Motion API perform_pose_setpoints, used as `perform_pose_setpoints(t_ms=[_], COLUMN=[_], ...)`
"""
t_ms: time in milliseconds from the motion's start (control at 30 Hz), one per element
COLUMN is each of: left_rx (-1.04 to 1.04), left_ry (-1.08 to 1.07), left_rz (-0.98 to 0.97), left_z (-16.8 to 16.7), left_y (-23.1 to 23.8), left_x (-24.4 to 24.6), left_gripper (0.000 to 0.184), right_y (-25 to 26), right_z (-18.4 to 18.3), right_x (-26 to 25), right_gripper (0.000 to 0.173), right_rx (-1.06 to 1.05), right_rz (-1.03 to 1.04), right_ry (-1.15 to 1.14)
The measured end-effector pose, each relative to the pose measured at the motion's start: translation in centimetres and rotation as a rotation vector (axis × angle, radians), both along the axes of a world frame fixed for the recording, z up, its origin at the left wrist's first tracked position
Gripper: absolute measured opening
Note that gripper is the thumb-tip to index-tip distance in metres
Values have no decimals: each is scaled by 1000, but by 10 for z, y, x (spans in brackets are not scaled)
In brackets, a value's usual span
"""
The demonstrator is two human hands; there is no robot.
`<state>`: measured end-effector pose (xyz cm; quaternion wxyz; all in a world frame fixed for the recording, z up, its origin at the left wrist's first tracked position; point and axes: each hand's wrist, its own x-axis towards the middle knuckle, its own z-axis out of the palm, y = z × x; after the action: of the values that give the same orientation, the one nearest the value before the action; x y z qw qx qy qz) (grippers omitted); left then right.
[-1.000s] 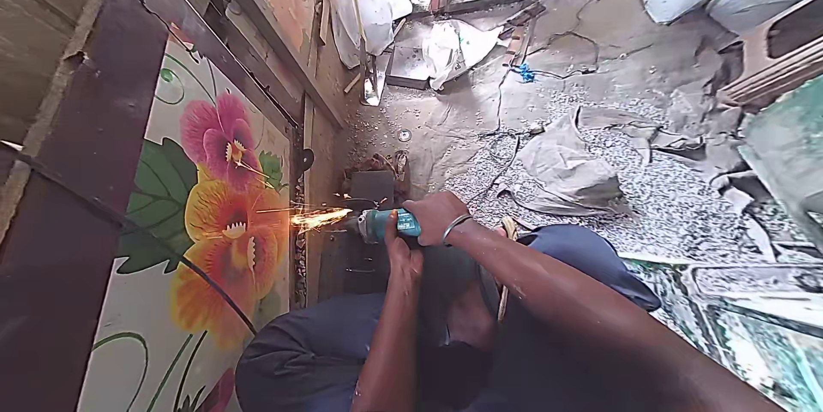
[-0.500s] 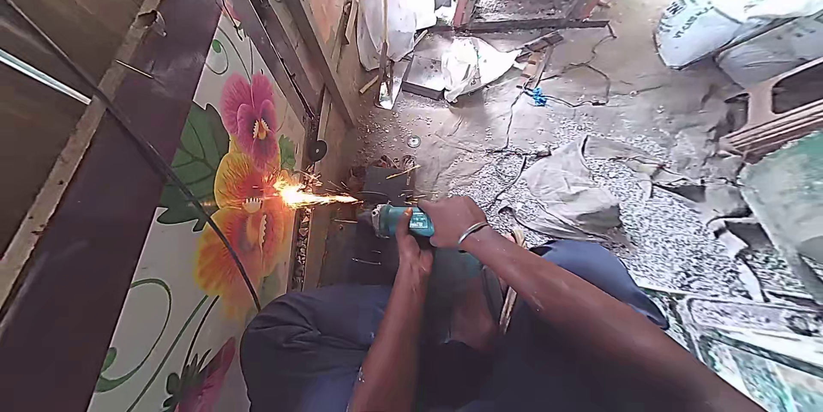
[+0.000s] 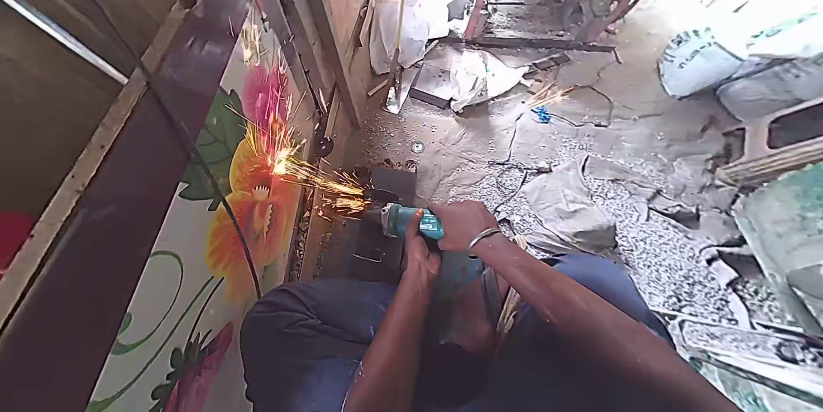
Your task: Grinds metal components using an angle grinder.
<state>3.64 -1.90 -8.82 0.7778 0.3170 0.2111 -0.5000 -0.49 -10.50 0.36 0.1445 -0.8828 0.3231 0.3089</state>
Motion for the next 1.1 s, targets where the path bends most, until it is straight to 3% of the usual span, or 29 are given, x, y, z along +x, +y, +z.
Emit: perform_pose_setpoints(t_ms=[133, 267, 467, 733, 933, 1100], left_rx=[30, 95, 142, 174, 187, 224], left_ry=[-30, -109, -106, -69, -15, 9], left_rz=[-27, -85, -89, -3, -12, 18], left_z=[6, 22, 42, 25, 18, 20], left_y=[1, -3, -11, -11, -14, -15], left_x=[-5, -16, -36, -41, -36, -33], left_gripper=[21, 37, 56, 58, 54, 51], right_y=[3, -1, -15, -22, -21, -27], right_z=[5, 8, -3, -21, -25, -39], right_x=[-6, -29, -73, -72, -60, -60], right_gripper=[78, 87, 76, 86, 81, 77], right_rx=[-34, -111, -139, -90, -55, -29], right_rz=[-25, -92, -96, -1, -45, -30], right_ry=[32, -45, -310, -292, -153, -196])
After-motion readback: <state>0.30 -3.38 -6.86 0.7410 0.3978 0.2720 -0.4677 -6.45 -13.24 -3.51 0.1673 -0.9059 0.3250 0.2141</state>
